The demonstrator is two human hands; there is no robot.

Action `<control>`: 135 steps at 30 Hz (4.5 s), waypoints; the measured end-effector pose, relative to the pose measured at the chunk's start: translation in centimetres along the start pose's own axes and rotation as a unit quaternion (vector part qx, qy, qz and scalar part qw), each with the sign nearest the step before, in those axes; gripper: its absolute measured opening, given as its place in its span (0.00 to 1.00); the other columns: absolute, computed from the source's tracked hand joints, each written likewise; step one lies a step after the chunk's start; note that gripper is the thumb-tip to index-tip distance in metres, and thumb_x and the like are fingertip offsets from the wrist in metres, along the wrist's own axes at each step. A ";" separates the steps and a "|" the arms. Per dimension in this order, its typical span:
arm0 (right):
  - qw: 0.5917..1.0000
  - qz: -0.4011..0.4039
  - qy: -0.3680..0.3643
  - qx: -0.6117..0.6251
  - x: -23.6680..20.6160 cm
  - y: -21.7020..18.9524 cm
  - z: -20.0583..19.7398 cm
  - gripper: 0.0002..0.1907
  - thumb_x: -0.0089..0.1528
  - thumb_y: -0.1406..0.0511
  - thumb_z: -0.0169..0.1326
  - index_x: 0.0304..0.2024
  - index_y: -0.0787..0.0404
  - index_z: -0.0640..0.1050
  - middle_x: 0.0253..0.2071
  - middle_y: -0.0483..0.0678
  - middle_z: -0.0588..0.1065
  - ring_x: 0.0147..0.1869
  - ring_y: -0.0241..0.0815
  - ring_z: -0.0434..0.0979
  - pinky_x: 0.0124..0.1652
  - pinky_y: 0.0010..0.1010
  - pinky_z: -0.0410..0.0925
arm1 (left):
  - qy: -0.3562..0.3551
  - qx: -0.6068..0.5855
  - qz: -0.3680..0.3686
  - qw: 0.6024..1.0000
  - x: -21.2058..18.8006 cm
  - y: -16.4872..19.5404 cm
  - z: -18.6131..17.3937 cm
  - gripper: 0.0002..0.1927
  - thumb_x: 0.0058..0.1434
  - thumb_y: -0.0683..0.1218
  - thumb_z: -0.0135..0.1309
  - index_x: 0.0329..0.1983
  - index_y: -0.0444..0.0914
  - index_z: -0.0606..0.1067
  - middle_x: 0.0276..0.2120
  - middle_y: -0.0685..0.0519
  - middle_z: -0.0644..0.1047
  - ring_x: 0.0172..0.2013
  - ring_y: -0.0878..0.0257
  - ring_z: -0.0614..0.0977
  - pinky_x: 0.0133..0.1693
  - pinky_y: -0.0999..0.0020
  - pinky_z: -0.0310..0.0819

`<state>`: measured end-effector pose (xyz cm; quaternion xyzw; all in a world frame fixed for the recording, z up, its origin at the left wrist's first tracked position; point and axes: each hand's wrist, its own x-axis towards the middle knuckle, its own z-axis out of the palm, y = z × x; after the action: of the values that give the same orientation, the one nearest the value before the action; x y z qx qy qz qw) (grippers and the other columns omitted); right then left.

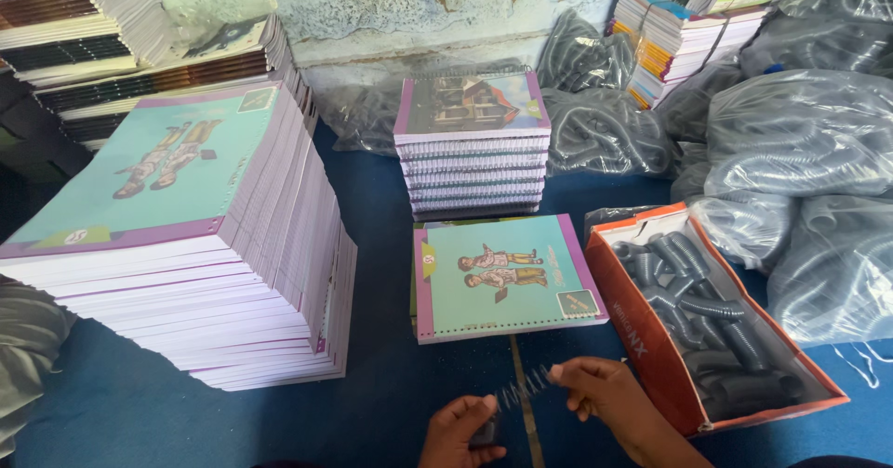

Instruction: The person assembles spiral-bound notebooks by hand. They insert a plastic spiral coil into the punched holes of a notebook cover and pages, then place the completed notebook onto a stack. The person repeats this process for multiple notebooks.

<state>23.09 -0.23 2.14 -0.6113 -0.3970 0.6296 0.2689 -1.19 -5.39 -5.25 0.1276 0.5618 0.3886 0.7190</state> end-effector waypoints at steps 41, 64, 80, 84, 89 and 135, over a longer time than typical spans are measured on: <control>0.807 -0.375 0.111 -0.441 -1.2 3.3 5.0 0.08 0.53 0.60 0.64 0.35 0.51 0.86 0.65 0.46 0.70 0.76 0.47 0.57 0.67 0.55 0.44 | -0.099 0.178 0.235 0.950 0.9 -2.5 1.6 0.14 0.60 0.37 0.56 0.49 0.31 0.80 0.47 0.49 0.73 0.45 0.62 0.83 0.40 0.68 0.89; 0.897 -0.308 0.235 -0.214 -1.6 0.4 2.6 0.08 0.54 0.65 0.62 0.26 0.64 0.79 0.56 0.49 0.78 0.59 0.44 0.79 0.52 0.36 0.71 | -0.195 -0.031 -0.029 0.980 2.3 -1.6 -1.0 0.14 0.59 0.37 0.50 0.45 0.30 0.81 0.36 0.45 0.77 0.29 0.58 0.80 0.32 0.65 0.81; 0.960 -0.110 0.224 0.130 3.1 3.5 -3.0 0.12 0.62 0.65 0.57 0.41 0.68 0.81 0.33 0.48 0.76 0.38 0.37 0.71 0.40 0.27 0.63 | -0.017 -0.285 0.054 0.957 1.2 3.0 -5.5 0.13 0.66 0.51 0.51 0.28 0.40 0.73 0.35 0.51 0.75 0.41 0.59 0.77 0.42 0.57 0.71; 0.946 -0.160 0.251 0.130 3.3 3.5 -4.0 0.10 0.62 0.66 0.56 0.39 0.69 0.80 0.33 0.47 0.75 0.39 0.35 0.70 0.41 0.24 0.62 | -0.014 -0.325 0.082 0.942 1.4 3.7 -7.5 0.12 0.67 0.50 0.50 0.28 0.41 0.72 0.35 0.51 0.75 0.39 0.59 0.75 0.44 0.57 0.69; 0.936 -0.117 0.276 0.183 3.1 3.1 -5.4 0.09 0.64 0.65 0.56 0.38 0.67 0.77 0.33 0.49 0.71 0.37 0.38 0.67 0.40 0.30 0.61 | 0.034 -0.364 0.106 0.925 1.7 4.3 -9.0 0.11 0.67 0.49 0.51 0.29 0.42 0.70 0.34 0.53 0.74 0.41 0.59 0.77 0.44 0.55 0.70; 0.801 -0.413 0.060 -0.428 -1.6 3.4 5.0 0.11 0.54 0.59 0.67 0.38 0.51 0.88 0.56 0.47 0.75 0.72 0.51 0.65 0.65 0.51 0.51 | -0.126 0.152 0.162 0.967 4.2 -3.7 -0.4 0.08 0.63 0.44 0.55 0.38 0.35 0.80 0.38 0.51 0.80 0.35 0.68 0.82 0.33 0.72 0.79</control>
<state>18.79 -4.21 -0.10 -0.4788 -0.8244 0.1863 0.2377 0.25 -5.01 -10.69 0.3726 0.4912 0.3910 0.6834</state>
